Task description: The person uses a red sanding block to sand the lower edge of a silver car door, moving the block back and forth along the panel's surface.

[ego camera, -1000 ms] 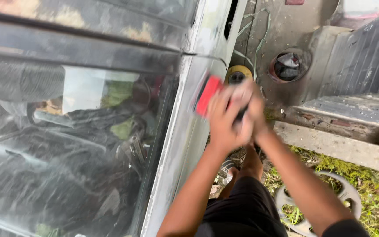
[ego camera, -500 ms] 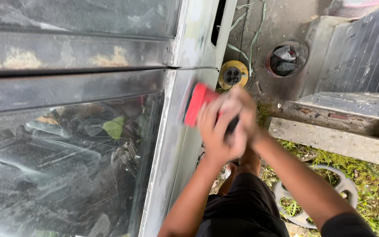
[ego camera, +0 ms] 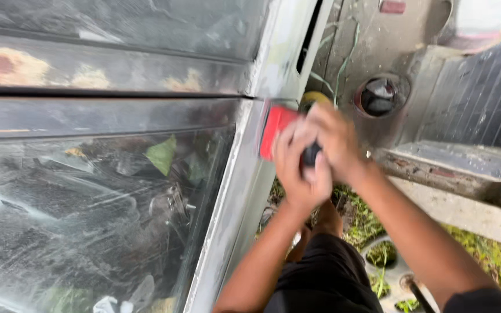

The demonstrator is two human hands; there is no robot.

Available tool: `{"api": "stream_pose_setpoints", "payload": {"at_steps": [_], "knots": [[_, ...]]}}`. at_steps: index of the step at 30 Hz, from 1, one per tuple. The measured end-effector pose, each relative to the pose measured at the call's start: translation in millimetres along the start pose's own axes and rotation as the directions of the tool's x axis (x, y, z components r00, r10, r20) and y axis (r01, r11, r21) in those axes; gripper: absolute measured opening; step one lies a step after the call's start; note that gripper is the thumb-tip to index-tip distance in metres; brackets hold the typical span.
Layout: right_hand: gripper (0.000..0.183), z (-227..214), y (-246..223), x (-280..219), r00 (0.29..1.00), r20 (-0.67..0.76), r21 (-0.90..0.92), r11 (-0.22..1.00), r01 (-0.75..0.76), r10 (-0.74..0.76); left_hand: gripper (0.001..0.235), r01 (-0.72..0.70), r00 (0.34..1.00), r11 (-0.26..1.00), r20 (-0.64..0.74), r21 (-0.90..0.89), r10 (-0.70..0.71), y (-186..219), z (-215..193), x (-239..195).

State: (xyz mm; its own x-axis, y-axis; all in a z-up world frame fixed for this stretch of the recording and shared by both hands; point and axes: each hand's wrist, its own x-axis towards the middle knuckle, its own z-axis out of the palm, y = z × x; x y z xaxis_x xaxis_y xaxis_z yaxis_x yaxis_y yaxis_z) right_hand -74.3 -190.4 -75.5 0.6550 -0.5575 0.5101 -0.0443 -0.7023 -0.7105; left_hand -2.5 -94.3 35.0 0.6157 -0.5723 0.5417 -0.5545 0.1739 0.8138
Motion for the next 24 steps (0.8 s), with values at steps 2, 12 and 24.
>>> {"api": "stream_pose_setpoints", "payload": {"at_steps": [2, 12, 24], "knots": [[0.044, -5, -31, 14, 0.997, 0.056, -0.046, 0.997, 0.064, -0.061, 0.029, -0.031, 0.998, 0.998, -0.050, 0.057, 0.034, -6, -7, -22], [0.046, -13, -97, 38, 0.970, 0.232, -0.181, 0.976, 0.118, -0.075, 0.033, 0.008, 0.989, 1.000, -0.148, -0.001, -0.008, -7, -35, -41], [0.050, 8, -121, -1, 0.979, 0.203, -0.192, 0.980, 0.046, -0.007, 0.032, 0.026, 1.000, 0.999, -0.009, -0.030, -0.027, 13, -81, -53]]}}
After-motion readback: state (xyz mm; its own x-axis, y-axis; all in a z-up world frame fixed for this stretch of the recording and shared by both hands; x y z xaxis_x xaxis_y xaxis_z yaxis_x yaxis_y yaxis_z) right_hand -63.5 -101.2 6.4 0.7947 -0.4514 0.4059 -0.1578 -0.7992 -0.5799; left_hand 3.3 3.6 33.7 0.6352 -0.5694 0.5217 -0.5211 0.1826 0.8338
